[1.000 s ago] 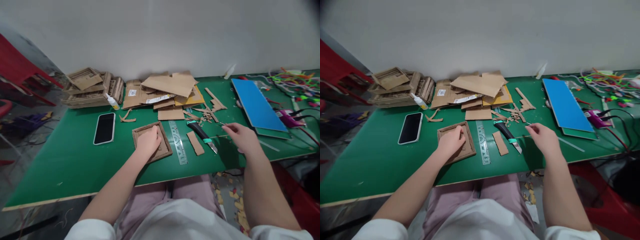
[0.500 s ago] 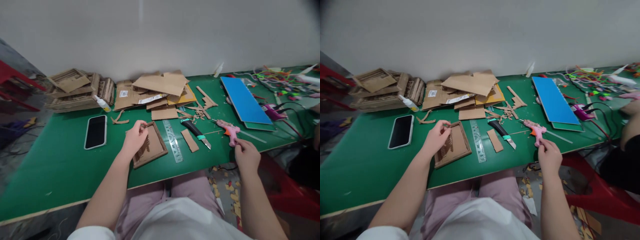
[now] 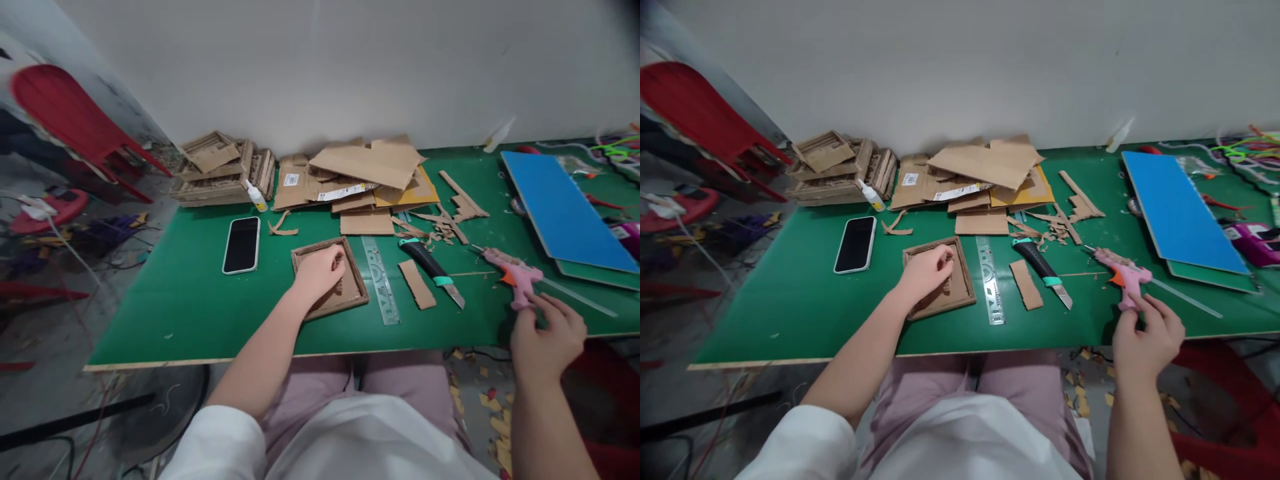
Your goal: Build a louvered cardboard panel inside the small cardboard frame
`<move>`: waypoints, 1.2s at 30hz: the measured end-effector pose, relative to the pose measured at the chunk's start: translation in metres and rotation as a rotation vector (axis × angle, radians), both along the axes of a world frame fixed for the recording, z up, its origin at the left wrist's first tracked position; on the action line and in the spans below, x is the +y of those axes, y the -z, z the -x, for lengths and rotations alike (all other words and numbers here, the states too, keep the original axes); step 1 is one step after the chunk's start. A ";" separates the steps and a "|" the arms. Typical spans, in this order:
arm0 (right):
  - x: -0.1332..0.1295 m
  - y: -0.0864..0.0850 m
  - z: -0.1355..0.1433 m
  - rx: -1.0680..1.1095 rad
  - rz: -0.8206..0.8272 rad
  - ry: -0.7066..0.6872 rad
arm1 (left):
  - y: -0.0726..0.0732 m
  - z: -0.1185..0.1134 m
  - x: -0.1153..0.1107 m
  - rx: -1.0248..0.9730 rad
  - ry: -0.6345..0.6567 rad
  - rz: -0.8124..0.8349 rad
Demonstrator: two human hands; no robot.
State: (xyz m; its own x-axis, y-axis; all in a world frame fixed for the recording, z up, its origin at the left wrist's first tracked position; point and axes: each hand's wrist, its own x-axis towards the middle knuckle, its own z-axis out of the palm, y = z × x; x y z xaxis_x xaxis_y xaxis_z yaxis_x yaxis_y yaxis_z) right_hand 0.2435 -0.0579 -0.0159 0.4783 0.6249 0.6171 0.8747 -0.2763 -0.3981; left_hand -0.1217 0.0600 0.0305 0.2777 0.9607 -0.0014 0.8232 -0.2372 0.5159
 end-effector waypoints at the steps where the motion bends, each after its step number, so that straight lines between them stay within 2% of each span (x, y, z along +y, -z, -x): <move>1: 0.000 0.001 0.003 -0.011 -0.030 -0.007 | 0.001 -0.004 -0.001 0.056 0.016 0.001; 3: 0.002 0.002 0.009 -0.005 -0.060 -0.035 | 0.003 -0.010 -0.003 0.124 0.030 -0.001; 6: 0.004 -0.004 0.017 0.019 -0.095 -0.070 | 0.002 -0.011 -0.002 0.126 0.031 0.007; 11: 0.007 -0.026 0.053 0.077 -0.183 -0.059 | -0.013 0.017 0.005 0.018 0.073 -0.040; 13: 0.014 -0.034 0.079 0.111 -0.079 -0.225 | -0.018 0.034 0.009 -0.040 0.045 -0.118; 14: 0.019 -0.037 0.093 0.126 0.003 -0.358 | -0.020 0.043 0.011 -0.072 -0.004 -0.167; 17: 0.046 -0.042 0.136 0.104 0.116 -0.768 | -0.020 0.064 0.015 -0.130 -0.146 -0.290; 21: 0.088 -0.040 0.181 -0.018 0.334 -1.037 | -0.007 0.075 0.016 -0.172 -0.200 -0.345; 23: 0.103 -0.037 0.195 -0.120 0.437 -1.126 | 0.001 0.077 0.018 -0.201 -0.262 -0.353; 26: 0.111 -0.032 0.205 -0.240 0.542 -1.159 | 0.009 0.077 0.021 -0.222 -0.334 -0.374; 31: 0.112 -0.033 0.204 -0.278 0.623 -1.171 | 0.007 0.078 0.021 -0.257 -0.280 -0.362; 36: 0.116 -0.034 0.201 -0.277 0.648 -1.189 | 0.006 0.079 0.018 -0.257 -0.285 -0.325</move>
